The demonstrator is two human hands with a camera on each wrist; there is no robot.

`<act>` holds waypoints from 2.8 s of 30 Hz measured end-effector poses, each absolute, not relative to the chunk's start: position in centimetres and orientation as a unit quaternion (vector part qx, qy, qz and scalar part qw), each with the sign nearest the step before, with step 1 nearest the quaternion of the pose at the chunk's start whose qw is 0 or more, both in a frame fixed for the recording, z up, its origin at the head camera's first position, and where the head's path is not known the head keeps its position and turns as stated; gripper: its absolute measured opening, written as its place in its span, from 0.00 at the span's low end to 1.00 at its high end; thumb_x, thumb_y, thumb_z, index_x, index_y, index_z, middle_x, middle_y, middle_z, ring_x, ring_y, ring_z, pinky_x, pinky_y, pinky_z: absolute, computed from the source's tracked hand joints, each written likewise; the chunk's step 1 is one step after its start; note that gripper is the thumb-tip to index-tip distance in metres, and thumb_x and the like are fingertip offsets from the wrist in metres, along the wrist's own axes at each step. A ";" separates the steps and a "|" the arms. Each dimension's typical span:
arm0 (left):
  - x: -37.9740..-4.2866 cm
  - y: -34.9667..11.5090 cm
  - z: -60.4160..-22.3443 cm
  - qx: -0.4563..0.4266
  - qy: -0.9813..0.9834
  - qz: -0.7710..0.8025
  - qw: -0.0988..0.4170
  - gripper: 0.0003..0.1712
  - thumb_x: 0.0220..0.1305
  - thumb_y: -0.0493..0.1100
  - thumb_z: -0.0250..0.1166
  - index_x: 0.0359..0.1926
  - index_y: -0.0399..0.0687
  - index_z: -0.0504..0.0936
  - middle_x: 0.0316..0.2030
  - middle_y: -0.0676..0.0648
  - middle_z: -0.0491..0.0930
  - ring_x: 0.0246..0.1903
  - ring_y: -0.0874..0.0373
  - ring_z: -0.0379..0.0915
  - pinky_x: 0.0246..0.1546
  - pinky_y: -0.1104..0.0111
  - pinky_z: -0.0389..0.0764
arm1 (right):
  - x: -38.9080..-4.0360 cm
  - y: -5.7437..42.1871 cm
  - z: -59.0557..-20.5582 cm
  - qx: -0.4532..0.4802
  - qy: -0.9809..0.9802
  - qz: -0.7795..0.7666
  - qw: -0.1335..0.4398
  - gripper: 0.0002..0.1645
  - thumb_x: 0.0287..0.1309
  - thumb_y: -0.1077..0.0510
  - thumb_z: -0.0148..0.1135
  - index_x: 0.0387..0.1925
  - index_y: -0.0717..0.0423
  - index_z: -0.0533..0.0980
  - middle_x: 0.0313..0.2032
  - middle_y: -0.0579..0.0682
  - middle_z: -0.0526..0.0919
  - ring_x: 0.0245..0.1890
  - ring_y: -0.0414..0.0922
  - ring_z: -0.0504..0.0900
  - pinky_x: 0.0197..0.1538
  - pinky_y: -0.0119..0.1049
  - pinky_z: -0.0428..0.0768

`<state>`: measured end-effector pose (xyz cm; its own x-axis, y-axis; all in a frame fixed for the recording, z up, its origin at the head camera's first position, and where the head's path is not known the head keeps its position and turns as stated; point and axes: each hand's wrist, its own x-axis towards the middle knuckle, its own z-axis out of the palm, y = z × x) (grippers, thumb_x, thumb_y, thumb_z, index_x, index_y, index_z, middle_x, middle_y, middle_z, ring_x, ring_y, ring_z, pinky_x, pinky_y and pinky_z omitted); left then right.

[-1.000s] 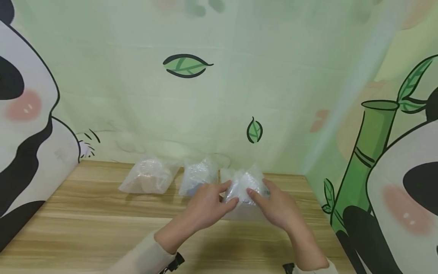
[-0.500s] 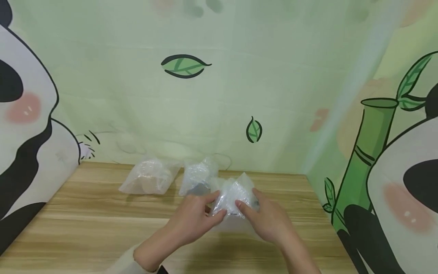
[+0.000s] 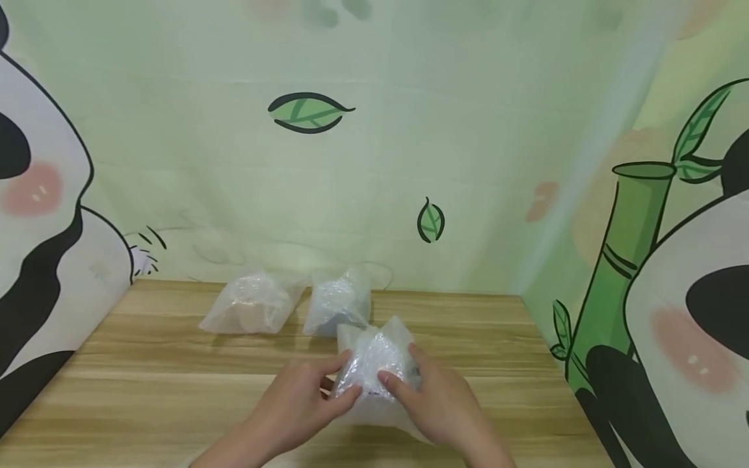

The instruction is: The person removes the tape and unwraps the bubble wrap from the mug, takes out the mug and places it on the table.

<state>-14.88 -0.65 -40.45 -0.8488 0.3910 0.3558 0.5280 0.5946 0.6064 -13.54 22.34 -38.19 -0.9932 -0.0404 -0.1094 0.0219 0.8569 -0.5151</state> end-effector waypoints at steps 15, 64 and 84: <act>-13.9 -3.0 -42.5 -0.252 -0.891 -0.372 0.070 0.32 0.65 0.56 0.70 0.60 0.38 0.84 0.32 0.41 0.91 0.29 0.68 0.86 0.26 0.78 0.79 | -13.0 20.6 -40.8 -0.014 0.958 -0.277 0.075 0.55 0.61 0.21 0.56 0.76 0.54 0.67 0.63 0.61 0.82 0.61 0.59 0.82 0.59 0.64 0.79; -16.2 -6.4 -46.6 -0.219 -0.908 -0.355 0.031 0.34 0.64 0.56 0.72 0.62 0.36 0.82 0.38 0.37 0.90 0.31 0.62 0.87 0.28 0.73 0.82 | -15.4 17.1 -45.9 -0.059 0.946 -0.315 0.045 0.53 0.64 0.25 0.59 0.75 0.58 0.66 0.62 0.67 0.80 0.61 0.66 0.81 0.62 0.64 0.77; -15.0 -5.5 -45.6 -0.238 -0.934 -0.266 0.024 0.45 0.62 0.53 0.73 0.71 0.31 0.70 0.64 0.31 0.78 0.55 0.39 0.83 0.54 0.48 0.84 | -15.6 17.9 -46.3 -0.058 0.938 -0.335 0.070 0.54 0.63 0.25 0.59 0.77 0.55 0.63 0.66 0.66 0.78 0.64 0.66 0.78 0.63 0.67 0.75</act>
<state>-14.98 -5.47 -45.58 -0.8851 0.4323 0.1725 0.4583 0.7450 0.4847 -15.58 17.94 -46.31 -0.9834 -0.1559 -0.0927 -0.0617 0.7683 -0.6371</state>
